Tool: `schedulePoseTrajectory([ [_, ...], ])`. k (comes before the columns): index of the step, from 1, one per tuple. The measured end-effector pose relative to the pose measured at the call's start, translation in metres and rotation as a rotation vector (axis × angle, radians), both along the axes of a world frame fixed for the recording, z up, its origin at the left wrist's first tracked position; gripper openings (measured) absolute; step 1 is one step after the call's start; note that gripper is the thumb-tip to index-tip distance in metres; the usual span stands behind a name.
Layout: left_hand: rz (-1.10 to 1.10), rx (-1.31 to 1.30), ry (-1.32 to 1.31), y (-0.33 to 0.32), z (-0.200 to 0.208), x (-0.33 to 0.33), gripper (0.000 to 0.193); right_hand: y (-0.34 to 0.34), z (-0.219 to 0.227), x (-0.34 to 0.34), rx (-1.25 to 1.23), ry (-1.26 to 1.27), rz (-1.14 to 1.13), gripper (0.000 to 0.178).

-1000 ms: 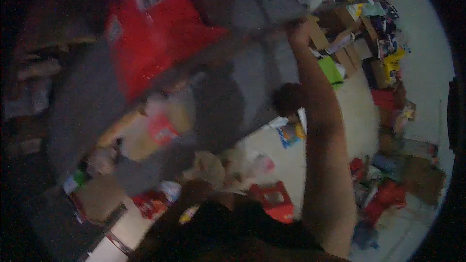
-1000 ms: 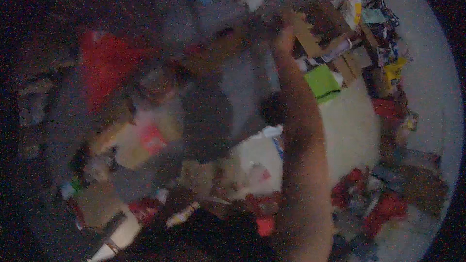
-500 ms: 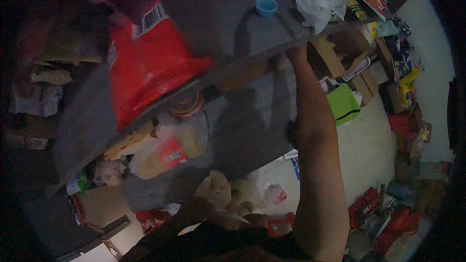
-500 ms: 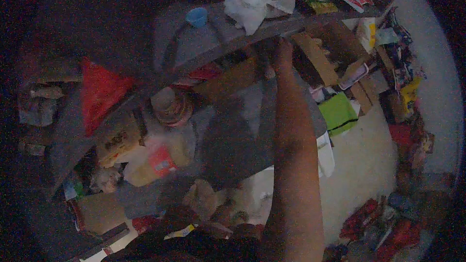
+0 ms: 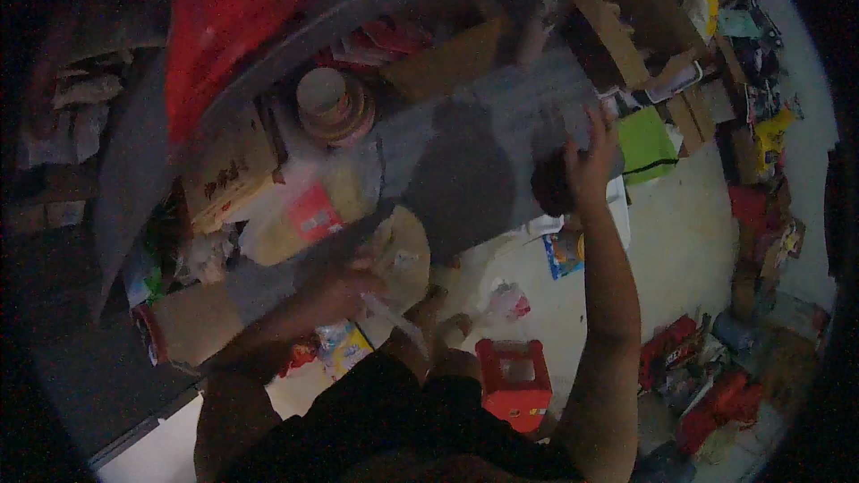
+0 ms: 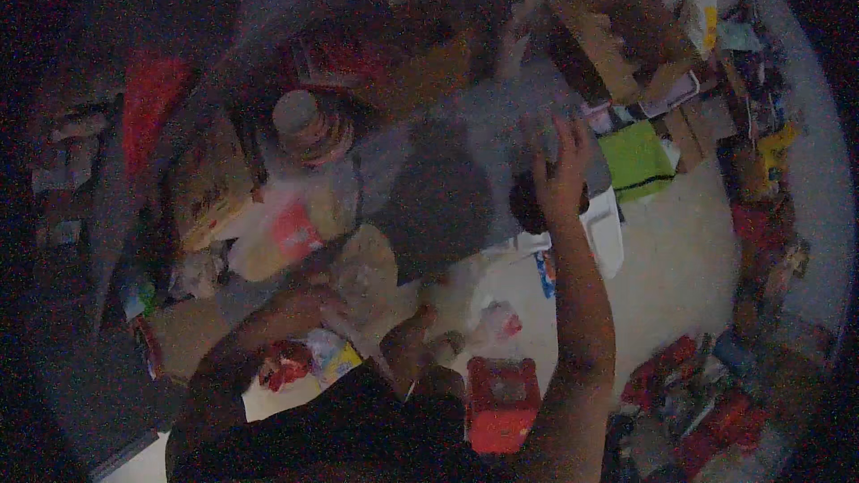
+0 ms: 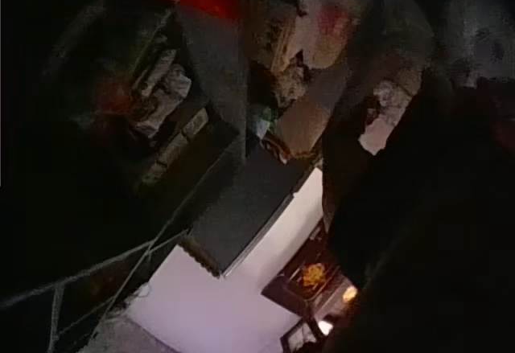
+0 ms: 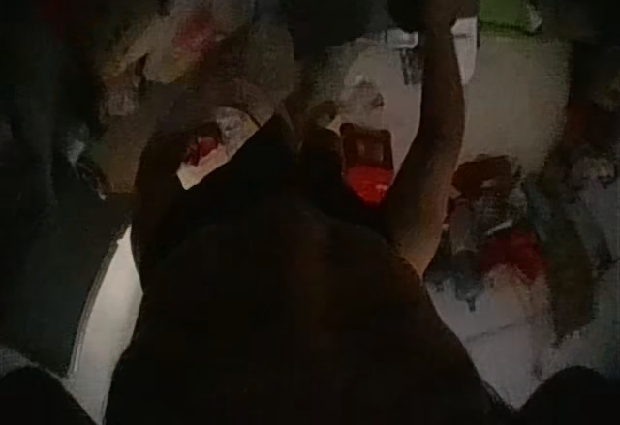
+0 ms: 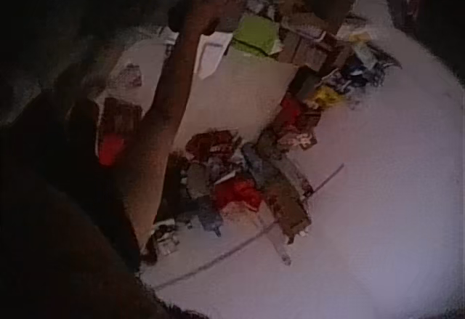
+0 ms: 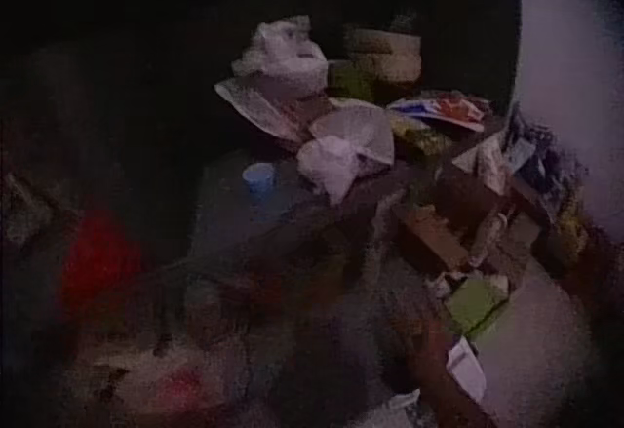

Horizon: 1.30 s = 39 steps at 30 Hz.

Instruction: The person organizes various items in a cluttered room, picking up packages and containers from the floor and shelves to place them on a metal shelf. The person also handles a roll of tape and a small white bottle, and briefly washes a dark object in a pink basin.

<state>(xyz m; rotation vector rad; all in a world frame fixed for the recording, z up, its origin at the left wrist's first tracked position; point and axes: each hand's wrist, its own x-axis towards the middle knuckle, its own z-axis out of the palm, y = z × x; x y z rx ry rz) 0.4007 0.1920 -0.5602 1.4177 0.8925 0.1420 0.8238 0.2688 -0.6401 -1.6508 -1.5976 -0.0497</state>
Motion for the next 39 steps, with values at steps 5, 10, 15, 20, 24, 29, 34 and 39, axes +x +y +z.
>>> schedulePoseTrajectory([
  [5,-0.009,-0.161,0.247,0.078,0.046,0.060,0.017,-0.238,-0.048,-0.009,-0.516,0.183,-0.092,0.044],
  [10,-0.251,0.337,0.173,0.160,-0.021,0.057,0.016,-0.420,-0.073,-0.031,-0.668,0.843,-0.335,0.039],
  [15,-0.240,0.551,0.440,0.210,-0.049,0.107,0.018,-0.530,-0.120,-0.060,-0.604,0.928,-0.294,0.040],
  [20,-0.439,1.148,0.694,0.215,-0.098,0.093,0.028,-0.530,-0.117,-0.099,-0.533,0.995,-0.478,0.025],
  [24,-0.409,1.429,0.734,0.190,-0.132,0.109,0.043,-0.529,-0.118,-0.105,-0.682,0.691,-0.422,0.027],
  [29,-0.058,1.679,0.385,0.054,-0.164,0.157,0.044,-0.576,-0.129,-0.123,-0.709,0.664,-0.522,0.025],
  [34,-0.090,-0.013,-0.146,-0.159,-0.293,0.192,0.043,-0.638,-0.161,-0.152,-0.740,0.522,-0.644,0.020],
  [39,-0.932,0.519,0.551,-0.264,-0.397,0.224,0.059,-0.663,-0.157,-0.177,-0.749,0.803,-0.866,0.019],
])
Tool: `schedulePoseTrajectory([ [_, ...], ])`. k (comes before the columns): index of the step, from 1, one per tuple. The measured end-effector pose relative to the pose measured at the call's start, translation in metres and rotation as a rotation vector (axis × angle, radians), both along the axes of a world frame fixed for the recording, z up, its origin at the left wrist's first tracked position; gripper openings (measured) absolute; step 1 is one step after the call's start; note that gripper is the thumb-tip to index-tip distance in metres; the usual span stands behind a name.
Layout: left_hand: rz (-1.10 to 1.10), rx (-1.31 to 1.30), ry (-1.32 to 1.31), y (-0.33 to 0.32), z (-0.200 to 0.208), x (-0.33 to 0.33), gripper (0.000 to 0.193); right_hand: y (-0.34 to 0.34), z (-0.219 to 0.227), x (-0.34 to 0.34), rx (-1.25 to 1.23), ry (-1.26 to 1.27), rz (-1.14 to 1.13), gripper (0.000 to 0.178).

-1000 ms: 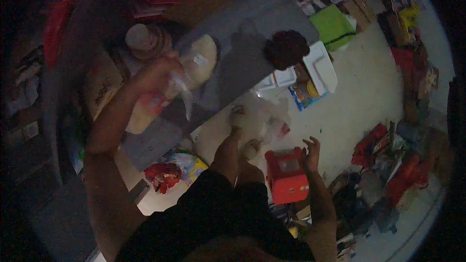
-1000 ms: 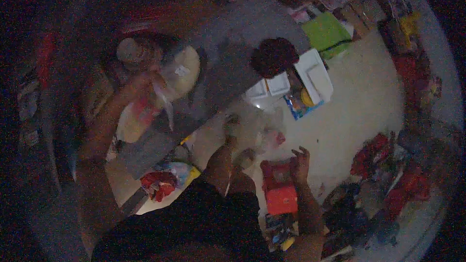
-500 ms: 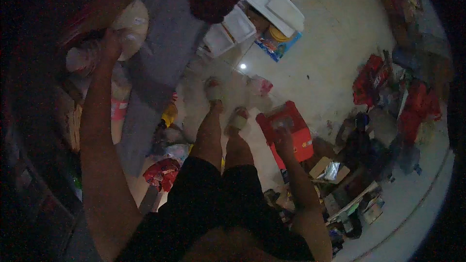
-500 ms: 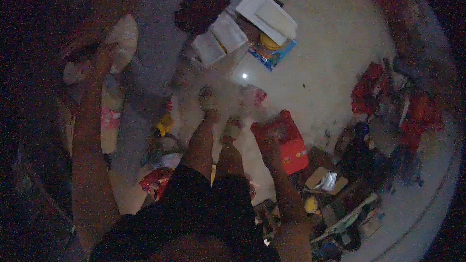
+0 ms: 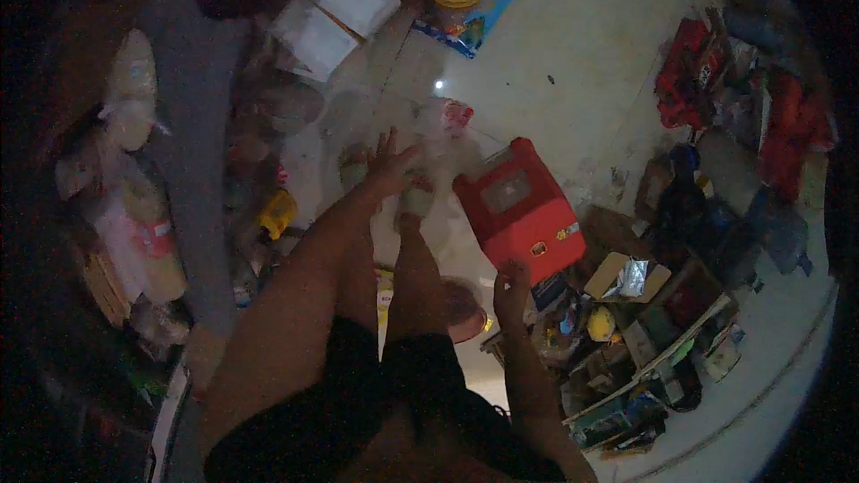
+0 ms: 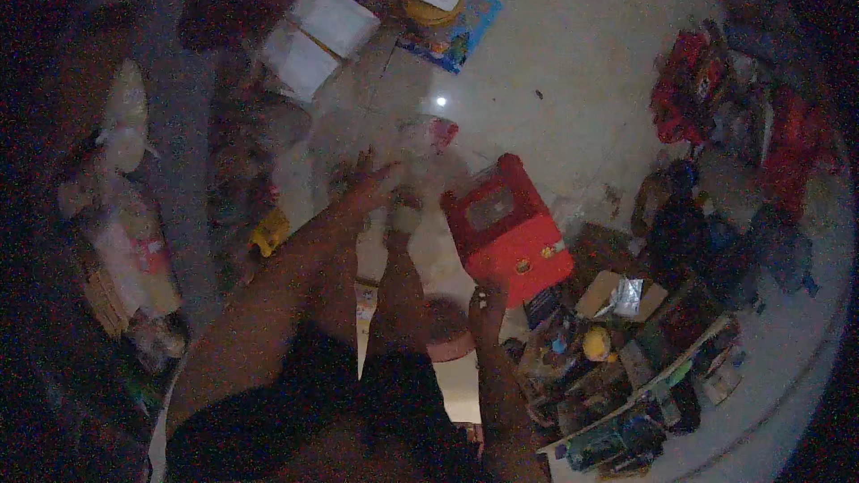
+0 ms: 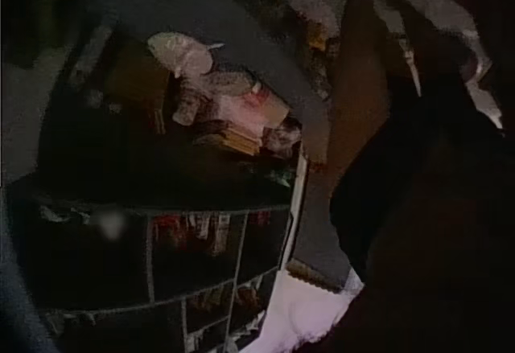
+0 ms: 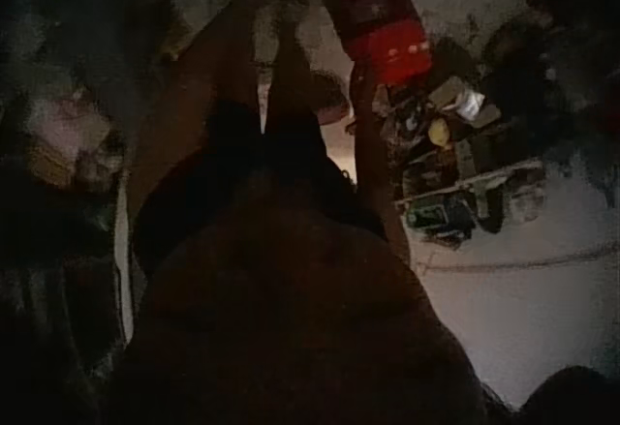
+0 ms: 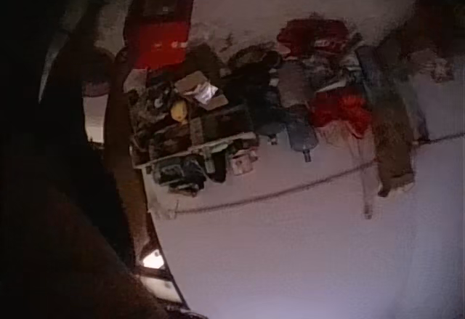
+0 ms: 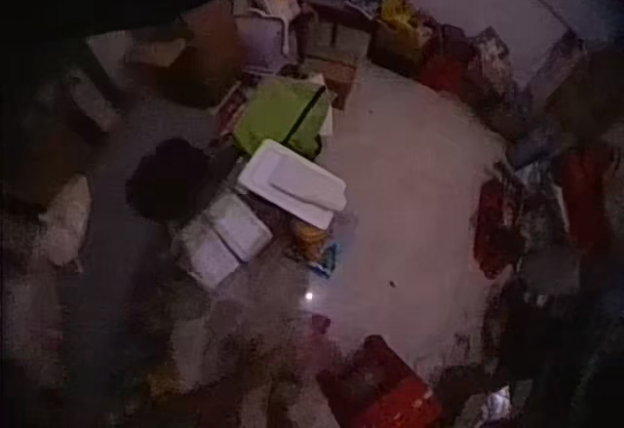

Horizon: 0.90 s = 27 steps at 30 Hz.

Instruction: The person organizes various items in a cluttered room, picking up packages and containers from the floor and shelves to place them on a metal shelf. The person also handles a roll of tape and a small white bottle, and briefly washes a dark object in a pink basin.

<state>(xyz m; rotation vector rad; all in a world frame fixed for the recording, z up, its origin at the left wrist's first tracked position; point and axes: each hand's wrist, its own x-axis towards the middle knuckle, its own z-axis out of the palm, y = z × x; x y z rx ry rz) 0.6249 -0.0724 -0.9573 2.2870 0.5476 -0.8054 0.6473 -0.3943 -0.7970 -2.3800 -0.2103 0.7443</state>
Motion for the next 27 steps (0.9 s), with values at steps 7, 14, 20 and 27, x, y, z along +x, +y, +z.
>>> schedulePoseTrajectory([
  [7,-0.075,-0.100,0.343,-0.048,-0.172,0.043,0.068,-0.059,-0.062,-0.060,-0.030,0.214,-0.315,0.021],
  [14,0.196,-0.283,0.261,-0.052,-0.223,0.041,0.089,-0.063,-0.081,-0.070,-0.091,0.089,0.031,0.023],
  [20,0.541,-0.579,-0.087,-0.008,-0.102,-0.021,0.084,-0.012,-0.034,-0.015,-0.048,0.153,0.128,0.017],
  [27,1.290,-0.686,-0.214,0.014,0.057,-0.272,0.068,0.057,0.032,0.025,0.166,-0.158,0.655,0.022],
])
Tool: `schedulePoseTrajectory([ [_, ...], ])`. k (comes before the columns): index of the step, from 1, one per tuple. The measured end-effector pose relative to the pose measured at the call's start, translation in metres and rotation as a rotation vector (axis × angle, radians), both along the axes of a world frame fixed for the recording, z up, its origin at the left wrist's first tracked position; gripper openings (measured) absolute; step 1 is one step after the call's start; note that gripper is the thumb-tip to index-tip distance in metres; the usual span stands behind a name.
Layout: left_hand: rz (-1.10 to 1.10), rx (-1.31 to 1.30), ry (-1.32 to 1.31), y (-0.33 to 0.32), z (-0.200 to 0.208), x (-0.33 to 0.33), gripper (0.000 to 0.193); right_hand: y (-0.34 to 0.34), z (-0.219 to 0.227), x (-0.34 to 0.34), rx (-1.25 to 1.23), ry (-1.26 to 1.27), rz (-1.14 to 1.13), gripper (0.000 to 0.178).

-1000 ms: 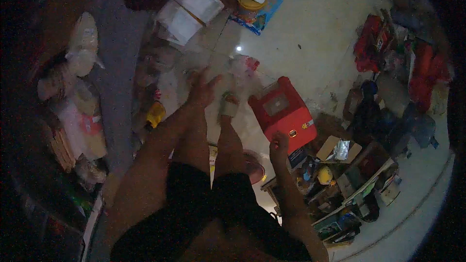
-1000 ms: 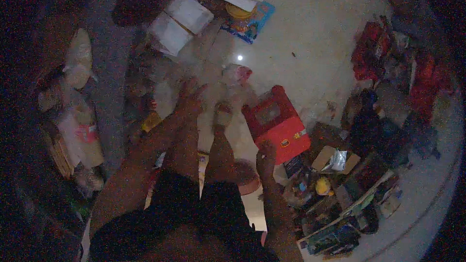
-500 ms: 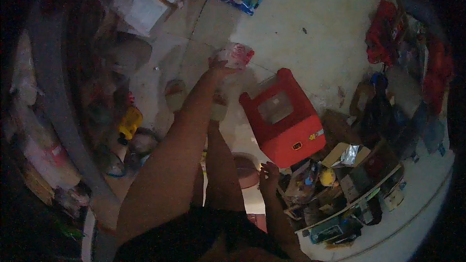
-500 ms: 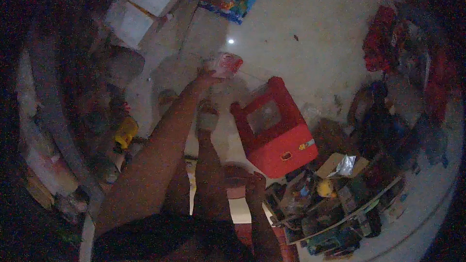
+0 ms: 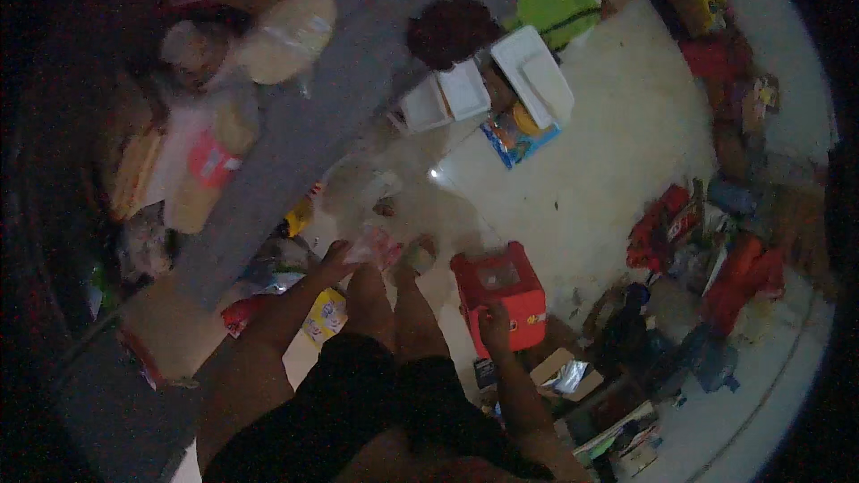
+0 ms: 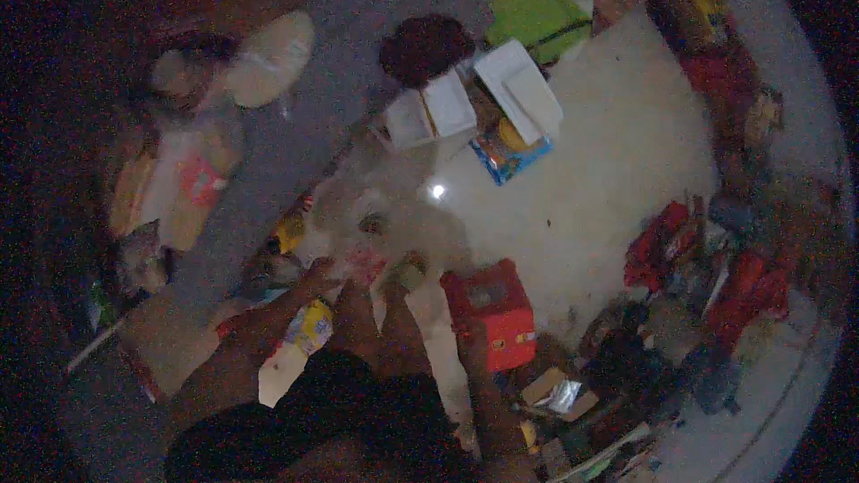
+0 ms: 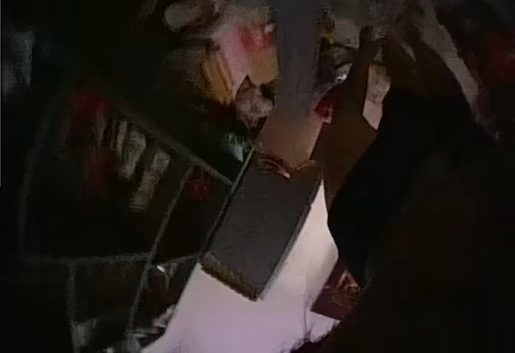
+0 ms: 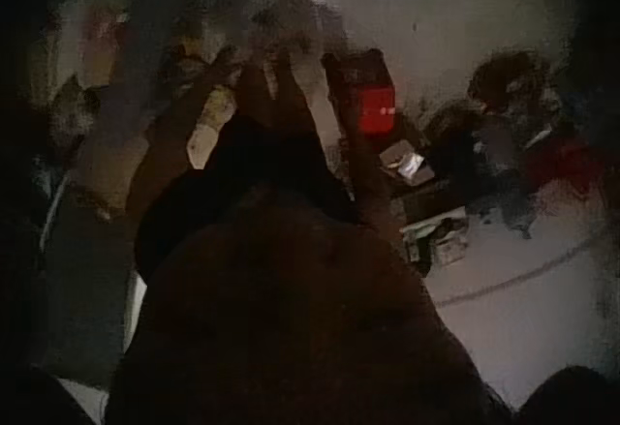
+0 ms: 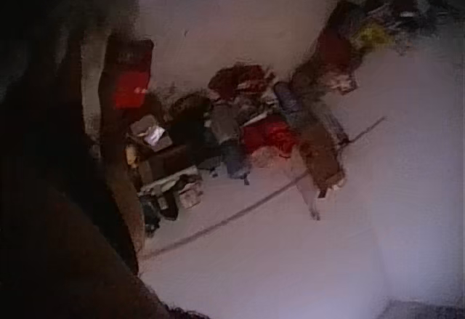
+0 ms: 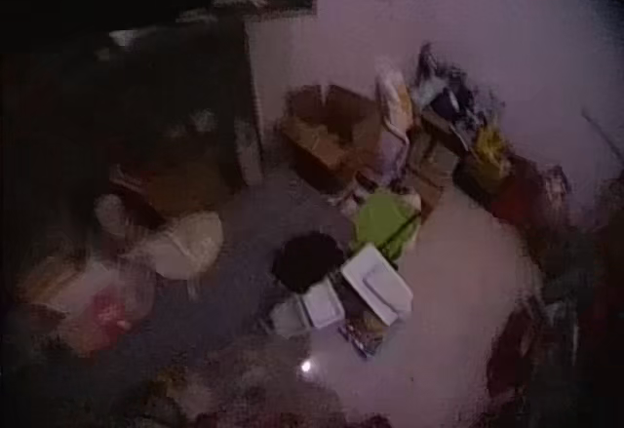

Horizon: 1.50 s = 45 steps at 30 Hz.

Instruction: The person organizes various items in a cluttered room, picking up packages and containers from the floor and shelves to place them on a metal shelf. The person also handles a roll of tape and a small white bottle, and briefly washes a dark object in a pink basin.

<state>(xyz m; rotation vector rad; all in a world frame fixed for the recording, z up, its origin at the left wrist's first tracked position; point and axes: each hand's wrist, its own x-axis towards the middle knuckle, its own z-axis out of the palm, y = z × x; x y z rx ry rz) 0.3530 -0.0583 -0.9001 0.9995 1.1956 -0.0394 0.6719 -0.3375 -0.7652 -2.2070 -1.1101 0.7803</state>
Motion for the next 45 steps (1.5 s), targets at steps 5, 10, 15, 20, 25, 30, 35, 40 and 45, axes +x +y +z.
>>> schedulePoseTrajectory([
  [5,-0.466,0.480,0.421,-0.067,0.141,-0.160,0.059,0.026,0.050,0.017,0.170,0.077,0.229,0.021],
  [10,-0.276,0.537,0.595,-0.109,0.156,-0.274,0.056,0.052,0.045,0.057,-0.213,0.112,0.226,0.018],
  [15,-0.160,0.358,0.906,-0.180,0.184,-0.350,0.044,0.099,0.154,0.039,-0.287,-0.130,0.499,0.019],
  [20,0.127,0.238,1.054,-0.157,0.199,-0.446,0.041,0.104,0.167,0.006,-0.081,0.175,0.187,0.018],
  [25,0.410,0.322,0.908,-0.129,0.256,-0.455,0.038,0.057,0.191,-0.012,-0.055,-0.137,0.375,0.018],
  [30,0.342,0.339,0.786,-0.128,0.262,-0.410,0.035,0.017,0.201,0.011,-0.128,-0.253,0.397,0.019],
  [35,0.080,0.303,0.652,-0.139,0.250,-0.327,0.033,-0.019,0.185,0.057,-0.285,-0.165,0.000,0.021],
  [40,-0.102,0.268,0.555,-0.149,0.248,-0.238,0.032,0.006,0.170,0.135,-0.324,-0.155,0.106,0.022],
  [45,-0.084,0.356,0.381,-0.126,0.278,-0.117,0.032,0.062,0.156,0.250,-0.467,-0.102,0.240,0.029],
])
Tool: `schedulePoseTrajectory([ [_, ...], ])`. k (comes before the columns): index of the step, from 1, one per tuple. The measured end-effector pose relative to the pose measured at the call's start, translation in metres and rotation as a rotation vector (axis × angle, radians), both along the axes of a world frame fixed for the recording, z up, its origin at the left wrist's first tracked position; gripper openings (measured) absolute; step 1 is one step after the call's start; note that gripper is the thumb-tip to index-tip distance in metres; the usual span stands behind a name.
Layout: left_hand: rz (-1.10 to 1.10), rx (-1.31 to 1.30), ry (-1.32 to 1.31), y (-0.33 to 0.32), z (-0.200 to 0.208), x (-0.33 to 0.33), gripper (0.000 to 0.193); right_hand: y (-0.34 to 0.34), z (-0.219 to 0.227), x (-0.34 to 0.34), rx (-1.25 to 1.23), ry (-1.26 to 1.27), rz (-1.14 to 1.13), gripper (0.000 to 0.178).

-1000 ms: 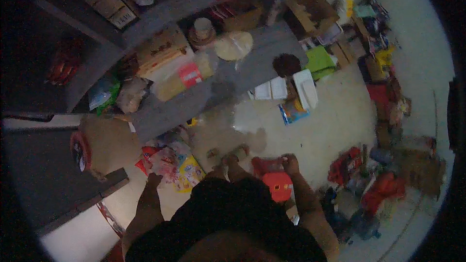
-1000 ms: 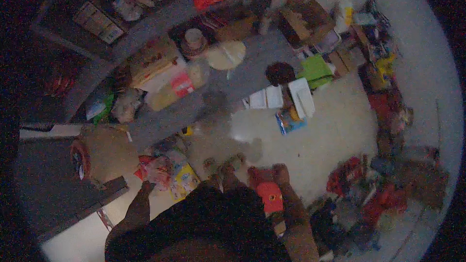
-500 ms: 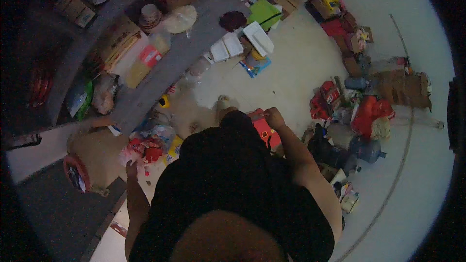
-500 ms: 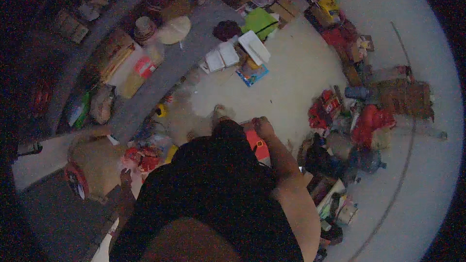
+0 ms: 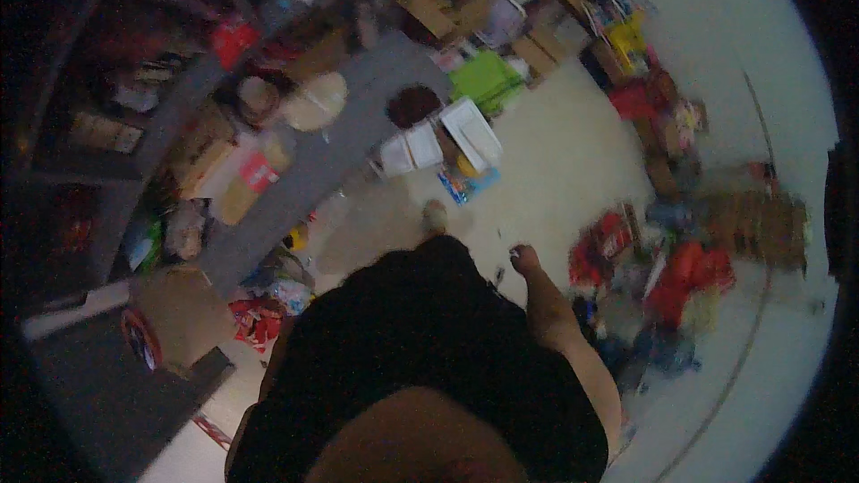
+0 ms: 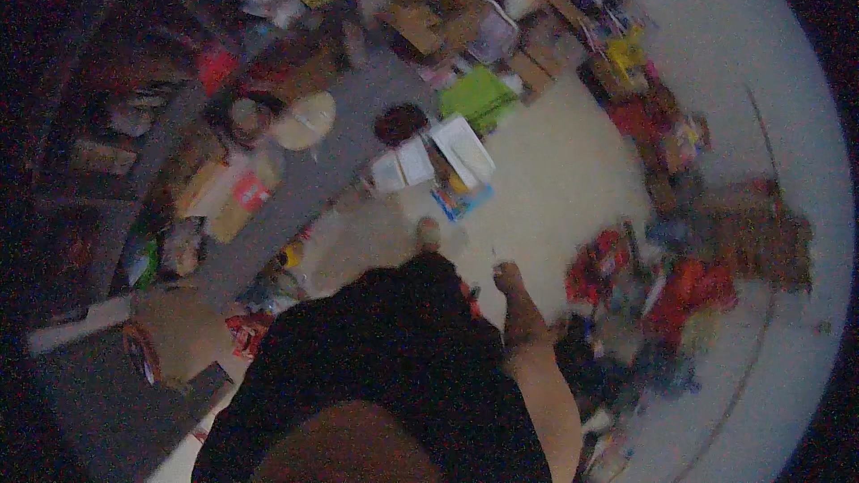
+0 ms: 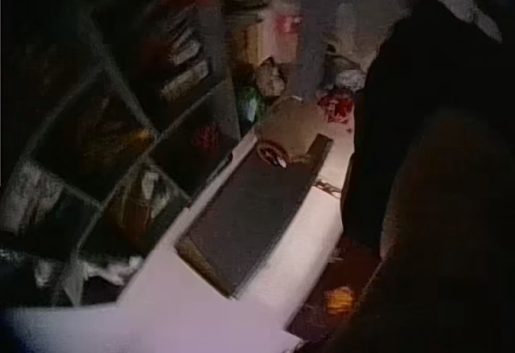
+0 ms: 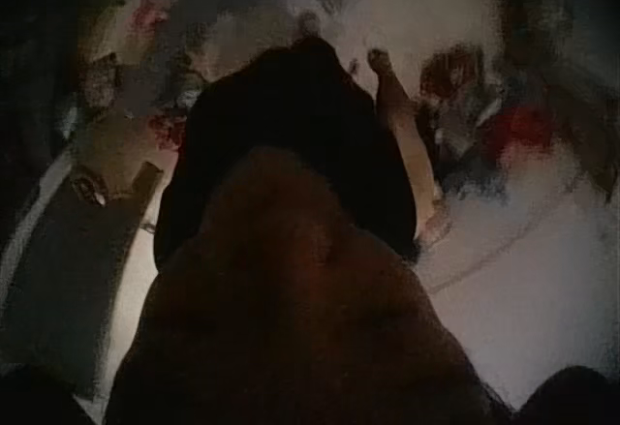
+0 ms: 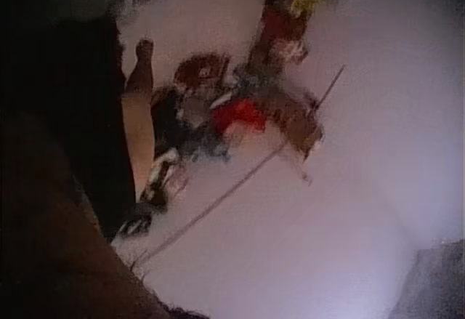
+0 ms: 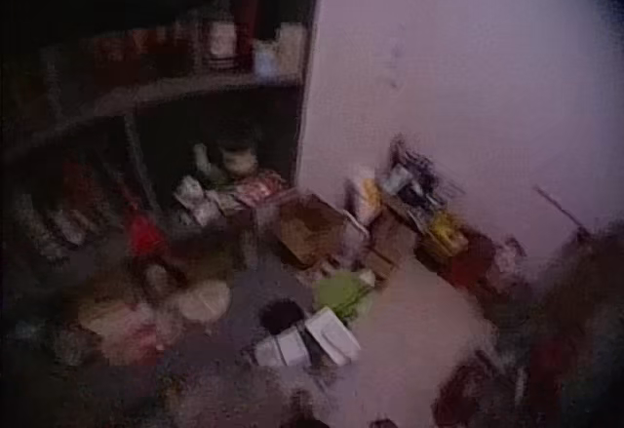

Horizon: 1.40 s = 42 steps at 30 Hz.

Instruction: The person organizes various items in a cluttered room, picking up packages and containers from the floor and shelves to place them on a metal shelf. The person also handles a roll of tape and a small white bottle, and briefly washes a dark object in a pink basin.

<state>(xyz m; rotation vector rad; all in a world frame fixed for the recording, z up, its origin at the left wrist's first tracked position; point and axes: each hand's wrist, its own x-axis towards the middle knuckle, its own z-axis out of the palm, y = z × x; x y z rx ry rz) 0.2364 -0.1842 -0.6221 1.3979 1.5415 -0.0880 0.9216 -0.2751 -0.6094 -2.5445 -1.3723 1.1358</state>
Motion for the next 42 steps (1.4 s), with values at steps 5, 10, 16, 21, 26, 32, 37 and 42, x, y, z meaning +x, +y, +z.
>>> schedulePoseTrajectory([
  [5,0.241,0.277,-0.494,0.100,0.059,0.137,0.034,0.108,0.000,0.102,0.171,-0.091,0.153,0.021],
  [10,0.363,0.270,-0.134,0.154,0.172,0.231,0.044,0.268,0.032,0.121,0.399,-0.103,0.333,0.037],
  [16,0.554,0.545,-0.114,0.142,0.145,0.185,0.027,0.418,0.121,-0.002,0.755,0.297,0.280,0.036],
  [21,0.069,0.284,0.222,0.153,0.205,0.163,0.036,0.458,0.171,-0.073,0.946,0.182,0.542,0.025],
  [26,0.005,0.061,0.193,0.123,0.140,0.100,0.031,0.459,0.231,-0.102,0.903,0.241,0.527,0.015],
  [32,0.096,0.093,0.009,0.094,0.048,0.052,0.024,0.489,0.266,-0.106,1.071,0.032,0.564,0.019],
  [37,0.233,0.249,-0.002,0.122,0.046,0.062,0.019,0.568,0.321,-0.150,1.289,-0.031,0.574,0.037],
  [42,0.435,0.457,0.046,0.179,0.143,0.147,0.019,0.645,0.344,-0.193,1.038,-0.294,0.731,0.052],
])
